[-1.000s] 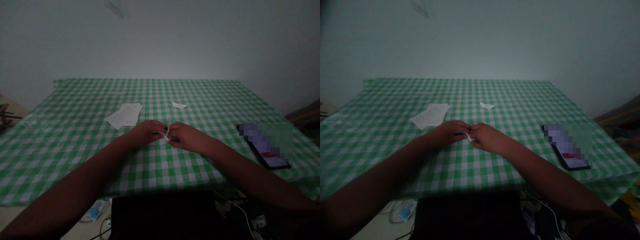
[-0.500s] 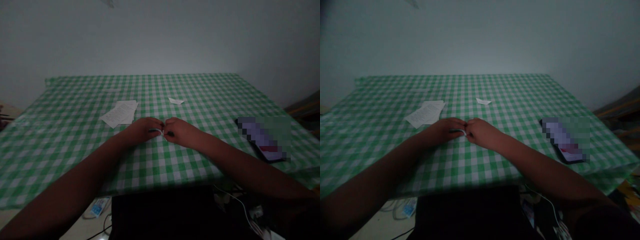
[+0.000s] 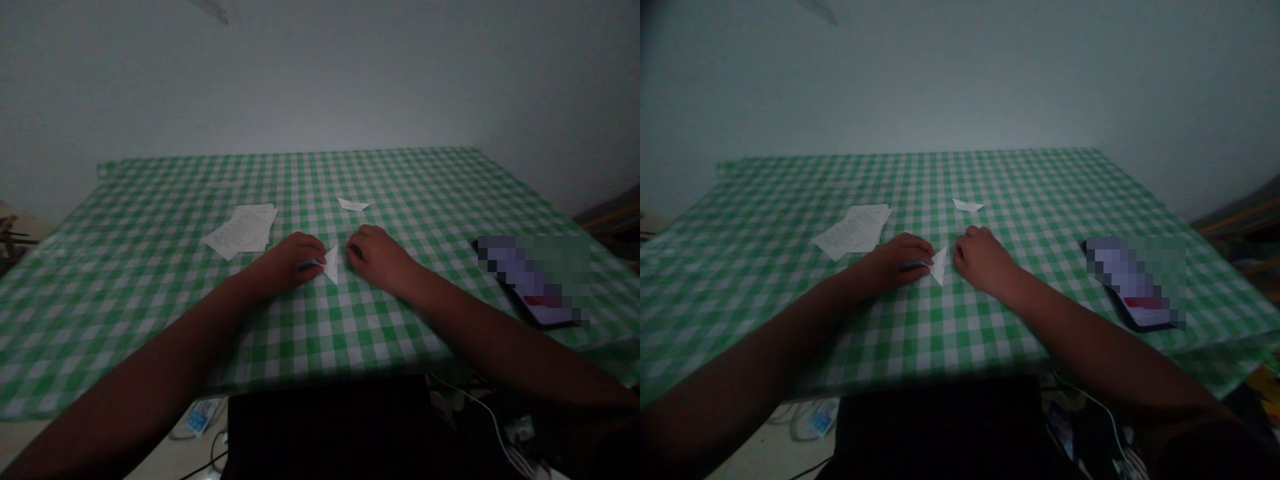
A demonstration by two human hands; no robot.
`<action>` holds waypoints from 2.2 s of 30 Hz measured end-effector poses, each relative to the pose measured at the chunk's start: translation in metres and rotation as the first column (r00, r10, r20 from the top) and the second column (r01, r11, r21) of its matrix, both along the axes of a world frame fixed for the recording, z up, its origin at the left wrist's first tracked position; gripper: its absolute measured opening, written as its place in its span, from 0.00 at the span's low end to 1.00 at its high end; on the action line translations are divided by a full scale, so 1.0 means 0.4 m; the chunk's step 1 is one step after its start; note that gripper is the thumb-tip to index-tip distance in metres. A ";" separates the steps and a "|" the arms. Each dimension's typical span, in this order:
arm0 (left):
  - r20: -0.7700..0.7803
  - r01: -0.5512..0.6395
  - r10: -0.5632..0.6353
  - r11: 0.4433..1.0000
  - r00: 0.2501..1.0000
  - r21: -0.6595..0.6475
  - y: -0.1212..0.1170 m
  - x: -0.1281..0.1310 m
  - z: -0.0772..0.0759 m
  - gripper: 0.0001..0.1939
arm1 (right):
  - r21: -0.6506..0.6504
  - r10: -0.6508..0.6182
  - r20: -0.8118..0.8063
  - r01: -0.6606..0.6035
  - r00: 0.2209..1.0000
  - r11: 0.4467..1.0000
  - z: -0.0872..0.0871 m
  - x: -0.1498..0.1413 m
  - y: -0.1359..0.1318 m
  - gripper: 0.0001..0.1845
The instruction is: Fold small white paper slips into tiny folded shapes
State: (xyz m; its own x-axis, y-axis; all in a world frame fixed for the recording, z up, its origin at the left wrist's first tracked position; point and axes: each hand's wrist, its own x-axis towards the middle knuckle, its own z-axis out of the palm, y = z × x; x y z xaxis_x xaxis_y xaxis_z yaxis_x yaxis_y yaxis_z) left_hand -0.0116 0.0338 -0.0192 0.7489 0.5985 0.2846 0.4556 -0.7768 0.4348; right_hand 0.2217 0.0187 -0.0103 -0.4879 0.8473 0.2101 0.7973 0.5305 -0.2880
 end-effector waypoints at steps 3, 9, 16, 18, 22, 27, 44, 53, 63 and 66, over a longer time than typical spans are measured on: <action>0.003 -0.005 0.005 1.000 1.000 0.009 -0.001 0.004 0.002 0.07 | -0.028 0.047 -0.031 -0.048 0.998 0.998 0.001 0.000 -0.002 0.13; -0.004 -0.019 0.019 1.000 1.000 0.025 -0.003 0.008 -0.003 0.11 | -0.062 0.079 -0.161 -0.090 0.984 0.994 -0.007 -0.016 -0.015 0.11; -0.036 -0.109 0.108 0.994 0.993 -0.008 -0.012 0.009 -0.004 0.14 | -0.207 0.011 -0.387 -0.098 0.922 0.973 -0.004 -0.020 -0.016 0.09; -0.018 -0.147 0.146 0.989 0.989 -0.010 -0.014 0.013 -0.006 0.14 | -0.272 -0.011 -0.445 -0.123 0.895 0.954 -0.005 -0.023 -0.018 0.11; 0.010 -0.275 0.276 0.961 0.961 -0.039 -0.021 0.024 -0.005 0.15 | -0.386 -0.093 -0.624 -0.203 0.776 0.900 -0.024 -0.030 -0.018 0.12; 0.008 -0.347 0.352 0.928 0.936 -0.136 -0.036 0.037 0.011 0.12 | -0.397 -0.144 -0.722 -0.234 0.677 0.887 -0.040 -0.039 -0.017 0.11; 0.171 -0.293 0.328 0.935 0.929 -0.198 -0.038 0.036 0.004 0.10 | -0.440 -0.208 -0.780 -0.283 0.590 0.852 -0.047 -0.046 -0.006 0.08; 0.169 -0.111 0.146 0.973 0.975 -0.203 -0.043 0.029 0.019 0.14 | -0.480 -0.220 -0.773 -0.322 0.595 0.816 -0.057 -0.042 0.004 0.07; 0.156 -0.159 0.191 0.968 0.969 -0.194 -0.032 0.028 0.014 0.10 | -0.512 -0.240 -0.760 -0.328 0.604 0.794 -0.055 -0.042 0.001 0.09; 0.198 -0.238 0.288 0.940 0.937 -0.244 -0.031 0.031 0.005 0.09 | -0.516 -0.228 -0.755 -0.343 0.615 0.785 -0.055 -0.039 0.003 0.08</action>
